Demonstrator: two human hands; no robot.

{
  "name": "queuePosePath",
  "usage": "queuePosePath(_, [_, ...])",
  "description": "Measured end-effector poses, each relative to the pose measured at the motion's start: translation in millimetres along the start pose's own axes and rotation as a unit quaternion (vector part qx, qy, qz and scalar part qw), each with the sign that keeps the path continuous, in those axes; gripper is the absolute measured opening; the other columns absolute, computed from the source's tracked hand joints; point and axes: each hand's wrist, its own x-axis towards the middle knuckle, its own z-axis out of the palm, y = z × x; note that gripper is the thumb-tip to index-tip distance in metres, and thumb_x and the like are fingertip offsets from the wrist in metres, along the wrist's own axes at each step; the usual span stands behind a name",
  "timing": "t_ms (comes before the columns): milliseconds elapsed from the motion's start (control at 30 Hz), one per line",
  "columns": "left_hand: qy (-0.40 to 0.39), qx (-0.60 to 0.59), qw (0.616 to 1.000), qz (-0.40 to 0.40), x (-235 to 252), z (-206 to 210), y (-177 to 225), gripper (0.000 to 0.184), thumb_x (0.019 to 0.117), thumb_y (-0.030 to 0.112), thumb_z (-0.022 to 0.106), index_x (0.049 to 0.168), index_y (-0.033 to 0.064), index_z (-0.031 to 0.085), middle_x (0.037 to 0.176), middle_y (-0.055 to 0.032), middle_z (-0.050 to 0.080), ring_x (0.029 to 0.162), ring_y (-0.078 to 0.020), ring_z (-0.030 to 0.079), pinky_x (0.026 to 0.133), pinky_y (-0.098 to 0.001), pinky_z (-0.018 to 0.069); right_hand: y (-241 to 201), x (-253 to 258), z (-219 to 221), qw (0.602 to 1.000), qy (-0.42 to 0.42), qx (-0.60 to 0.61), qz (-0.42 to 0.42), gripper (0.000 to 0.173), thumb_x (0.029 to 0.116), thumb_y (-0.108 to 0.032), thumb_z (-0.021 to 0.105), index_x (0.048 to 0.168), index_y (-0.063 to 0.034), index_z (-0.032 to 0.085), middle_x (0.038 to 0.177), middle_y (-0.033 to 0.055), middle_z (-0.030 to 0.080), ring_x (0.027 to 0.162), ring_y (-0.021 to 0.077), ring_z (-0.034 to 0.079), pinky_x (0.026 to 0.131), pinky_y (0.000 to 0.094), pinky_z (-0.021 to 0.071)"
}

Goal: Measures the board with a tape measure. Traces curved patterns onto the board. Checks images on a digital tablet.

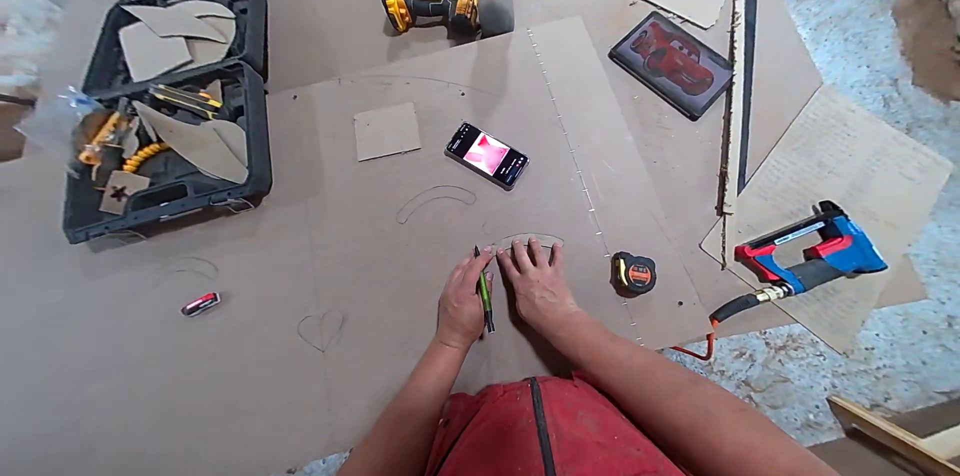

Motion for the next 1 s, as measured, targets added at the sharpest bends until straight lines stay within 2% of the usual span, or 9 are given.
queuePosePath(100, [0.009, -0.068, 0.996, -0.049, 7, -12, 8, 0.038, 0.1078, 0.028, 0.047, 0.141, 0.0169, 0.062, 0.134, 0.0011, 0.068, 0.121, -0.0113, 0.065, 0.102, -0.0390, 0.0562, 0, 0, -3, 1.000, -0.007, 0.004, -0.001, 0.071, 0.0969, -0.012, 0.057, 0.162, -0.0257, 0.034, 0.167, 0.0132, 0.032, 0.152, 0.0449, 0.028, 0.114, 0.0797, 0.0200])
queuePosePath(200, [0.026, -0.145, 0.983, -0.107, 20, -23, 15, 0.039, 0.1079, 0.032, 0.051, 0.141, 0.0143, 0.062, 0.121, -0.0001, 0.075, 0.110, -0.0099, 0.071, 0.099, -0.0382, 0.0591, 0, -1, -6, 1.000, -0.020, 0.010, 0.000, 0.069, 0.0984, -0.011, 0.055, 0.162, -0.0258, 0.034, 0.168, 0.0118, 0.031, 0.153, 0.0447, 0.027, 0.114, 0.0796, 0.0192])
queuePosePath(267, [0.036, -0.130, 0.978, -0.156, 32, -26, 18, 0.036, 0.1066, 0.035, 0.055, 0.132, 0.0157, 0.070, 0.112, -0.0004, 0.077, 0.103, -0.0098, 0.072, 0.098, -0.0398, 0.0587, 0, 0, -7, 1.000, -0.018, 0.007, -0.003, 0.068, 0.0989, -0.012, 0.054, 0.162, -0.0258, 0.034, 0.168, 0.0122, 0.031, 0.152, 0.0455, 0.028, 0.114, 0.0793, 0.0209])
queuePosePath(300, [0.046, -0.127, 0.977, -0.165, 37, -26, 18, 0.032, 0.1061, 0.033, 0.057, 0.126, 0.0139, 0.073, 0.106, -0.0013, 0.077, 0.096, -0.0099, 0.073, 0.093, -0.0389, 0.0602, 0, 1, -6, 1.000, -0.015, 0.006, -0.004, 0.068, 0.0985, -0.012, 0.054, 0.162, -0.0259, 0.034, 0.167, 0.0127, 0.031, 0.152, 0.0458, 0.029, 0.113, 0.0795, 0.0220])
queuePosePath(400, [0.059, -0.141, 0.972, -0.178, 46, -23, 20, 0.024, 0.1046, 0.025, 0.060, 0.116, 0.0096, 0.074, 0.094, -0.0021, 0.076, 0.083, -0.0089, 0.072, 0.082, -0.0333, 0.0615, 0, 1, -4, 1.000, -0.010, 0.006, 0.000, 0.068, 0.0983, -0.011, 0.054, 0.162, -0.0270, 0.035, 0.167, 0.0123, 0.033, 0.151, 0.0451, 0.030, 0.114, 0.0788, 0.0226])
queuePosePath(500, [0.066, -0.156, 0.969, -0.179, 51, -19, 23, 0.017, 0.1031, 0.021, 0.063, 0.113, 0.0088, 0.071, 0.090, -0.0021, 0.075, 0.079, -0.0090, 0.071, 0.078, -0.0318, 0.0616, 0, 1, -5, 1.000, -0.009, 0.005, 0.001, 0.067, 0.0988, -0.011, 0.054, 0.162, -0.0271, 0.035, 0.167, 0.0114, 0.032, 0.152, 0.0446, 0.029, 0.114, 0.0790, 0.0220])
queuePosePath(667, [0.050, -0.120, 0.977, -0.167, 50, -17, 21, 0.016, 0.1035, 0.022, 0.062, 0.109, 0.0109, 0.071, 0.086, -0.0011, 0.073, 0.075, -0.0095, 0.069, 0.074, -0.0338, 0.0597, 0, 0, -5, 1.000, -0.013, 0.010, -0.001, 0.069, 0.0983, -0.010, 0.054, 0.162, -0.0262, 0.034, 0.168, 0.0112, 0.030, 0.153, 0.0447, 0.027, 0.113, 0.0799, 0.0215])
queuePosePath(1000, [0.038, -0.032, 0.988, -0.144, 49, -15, 24, 0.019, 0.1039, 0.025, 0.061, 0.108, 0.0114, 0.073, 0.087, -0.0036, 0.072, 0.076, -0.0140, 0.068, 0.073, -0.0407, 0.0579, 0, 1, -3, 1.000, -0.014, 0.007, 0.001, 0.069, 0.0983, -0.009, 0.054, 0.162, -0.0264, 0.033, 0.168, 0.0110, 0.030, 0.153, 0.0446, 0.027, 0.114, 0.0798, 0.0205])
